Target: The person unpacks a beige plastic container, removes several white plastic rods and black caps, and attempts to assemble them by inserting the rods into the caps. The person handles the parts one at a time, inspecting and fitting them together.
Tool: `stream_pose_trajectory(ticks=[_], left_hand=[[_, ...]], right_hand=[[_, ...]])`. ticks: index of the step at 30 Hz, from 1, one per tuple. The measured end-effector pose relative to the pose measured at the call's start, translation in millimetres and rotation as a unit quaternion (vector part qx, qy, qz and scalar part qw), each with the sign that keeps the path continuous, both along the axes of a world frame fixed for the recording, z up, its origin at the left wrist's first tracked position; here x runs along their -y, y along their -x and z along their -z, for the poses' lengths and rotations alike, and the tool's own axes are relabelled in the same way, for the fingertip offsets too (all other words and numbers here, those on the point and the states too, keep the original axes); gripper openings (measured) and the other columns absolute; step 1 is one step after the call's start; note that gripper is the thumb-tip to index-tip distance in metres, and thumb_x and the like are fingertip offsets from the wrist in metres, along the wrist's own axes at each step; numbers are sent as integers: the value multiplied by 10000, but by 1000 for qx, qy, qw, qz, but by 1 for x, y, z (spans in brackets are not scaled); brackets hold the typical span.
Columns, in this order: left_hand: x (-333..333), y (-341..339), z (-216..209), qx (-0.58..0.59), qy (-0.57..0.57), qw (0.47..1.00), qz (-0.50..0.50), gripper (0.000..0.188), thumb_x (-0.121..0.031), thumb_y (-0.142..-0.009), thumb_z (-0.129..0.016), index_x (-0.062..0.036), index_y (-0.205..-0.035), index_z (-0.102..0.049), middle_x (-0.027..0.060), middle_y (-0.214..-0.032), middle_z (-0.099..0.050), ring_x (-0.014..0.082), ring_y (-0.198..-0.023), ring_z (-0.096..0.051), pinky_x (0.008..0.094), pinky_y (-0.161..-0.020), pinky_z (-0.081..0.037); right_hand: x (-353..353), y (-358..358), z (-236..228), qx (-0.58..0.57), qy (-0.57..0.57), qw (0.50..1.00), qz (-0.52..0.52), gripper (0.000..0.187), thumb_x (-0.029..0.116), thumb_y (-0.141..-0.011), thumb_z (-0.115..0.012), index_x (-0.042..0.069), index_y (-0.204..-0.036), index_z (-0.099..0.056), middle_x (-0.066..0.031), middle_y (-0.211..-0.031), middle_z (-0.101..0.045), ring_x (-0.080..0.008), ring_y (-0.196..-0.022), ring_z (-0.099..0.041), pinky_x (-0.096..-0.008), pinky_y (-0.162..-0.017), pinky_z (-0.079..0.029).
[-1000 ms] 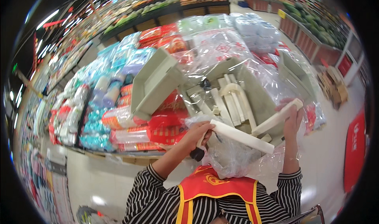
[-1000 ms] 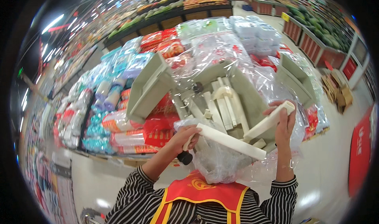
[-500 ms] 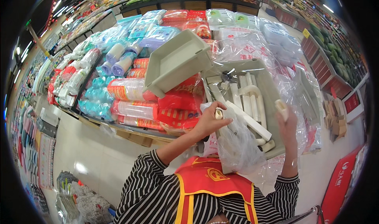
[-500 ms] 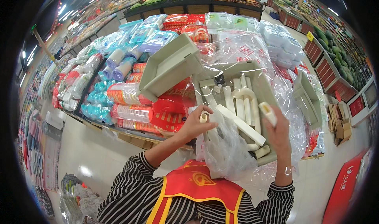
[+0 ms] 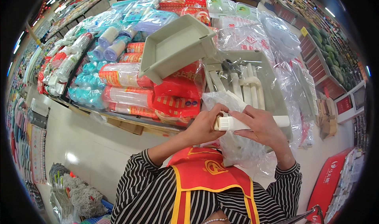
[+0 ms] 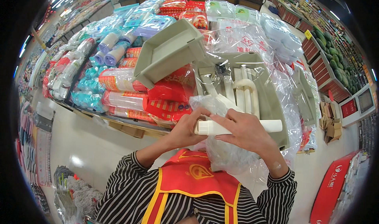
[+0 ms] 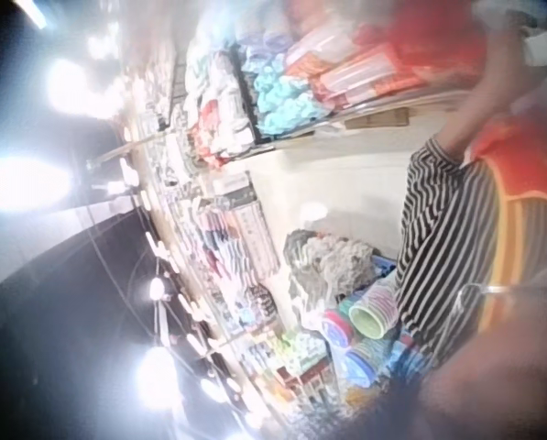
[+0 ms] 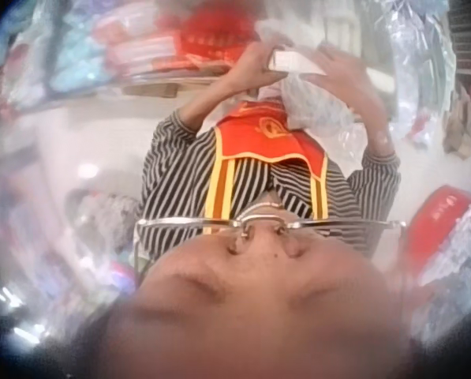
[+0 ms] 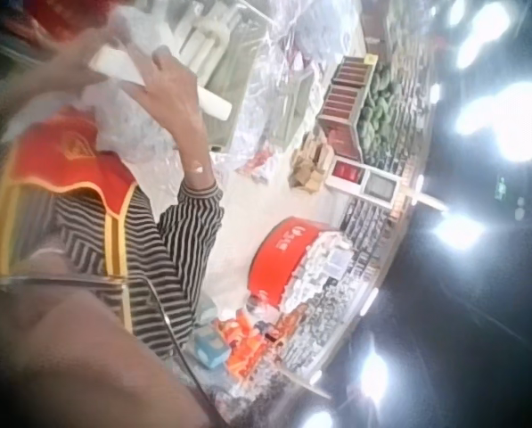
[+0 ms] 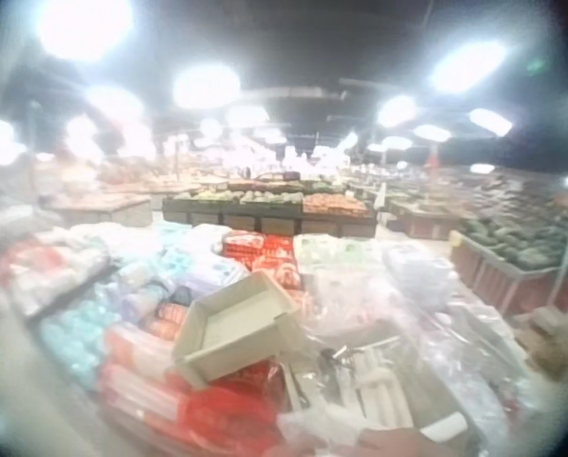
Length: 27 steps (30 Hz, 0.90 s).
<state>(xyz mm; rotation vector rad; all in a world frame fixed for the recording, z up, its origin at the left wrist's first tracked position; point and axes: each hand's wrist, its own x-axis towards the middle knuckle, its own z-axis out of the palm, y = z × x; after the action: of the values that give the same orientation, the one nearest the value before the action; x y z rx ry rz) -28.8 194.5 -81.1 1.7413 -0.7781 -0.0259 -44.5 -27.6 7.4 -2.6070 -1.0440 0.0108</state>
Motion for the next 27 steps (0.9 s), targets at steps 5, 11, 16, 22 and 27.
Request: stream_pose_trajectory(ticks=[5,11,16,22,27], left_hand=[[-6,4,7,17,-11,1000,9,567,-75,-714,-729,-67,-1192,-426,174,-822,-660,394,-781,-645,434,-647,-492],[-19,2,4,-8,-61,998,29,610,-98,-694,-759,-80,-1201,-422,184,-779,-649,412,-775,-640,470,-631,-485],[-21,0,18,54,-146,988,23,683,-153,-673,-800,-75,-1223,-402,191,-727,-630,417,-731,-637,486,-602,-486],[-22,3,19,71,-204,976,7,688,-196,-685,-810,-70,-1230,-410,186,-726,-633,402,-713,-644,477,-591,-488],[-22,7,14,58,-233,971,3,668,-201,-696,-786,-66,-1228,-406,180,-730,-639,396,-702,-647,477,-585,-496]], right_hand=[[-8,-5,-3,6,30,999,-42,561,300,-762,-758,155,-1273,-575,-63,-874,-554,-251,-726,-607,-369,-629,-500],[-5,-9,-2,-39,64,996,-49,527,317,-773,-737,164,-1254,-582,-62,-862,-548,-260,-739,-611,-376,-634,-501],[-13,-8,-4,-29,104,992,-61,493,338,-804,-706,149,-1239,-574,-67,-855,-543,-264,-763,-612,-378,-646,-503],[-18,-5,2,-23,126,991,-44,485,362,-833,-672,130,-1243,-558,-66,-851,-539,-255,-765,-612,-376,-652,-504],[-20,-2,5,-27,133,990,-50,501,373,-842,-658,107,-1252,-546,-78,-856,-543,-267,-773,-614,-375,-669,-502]])
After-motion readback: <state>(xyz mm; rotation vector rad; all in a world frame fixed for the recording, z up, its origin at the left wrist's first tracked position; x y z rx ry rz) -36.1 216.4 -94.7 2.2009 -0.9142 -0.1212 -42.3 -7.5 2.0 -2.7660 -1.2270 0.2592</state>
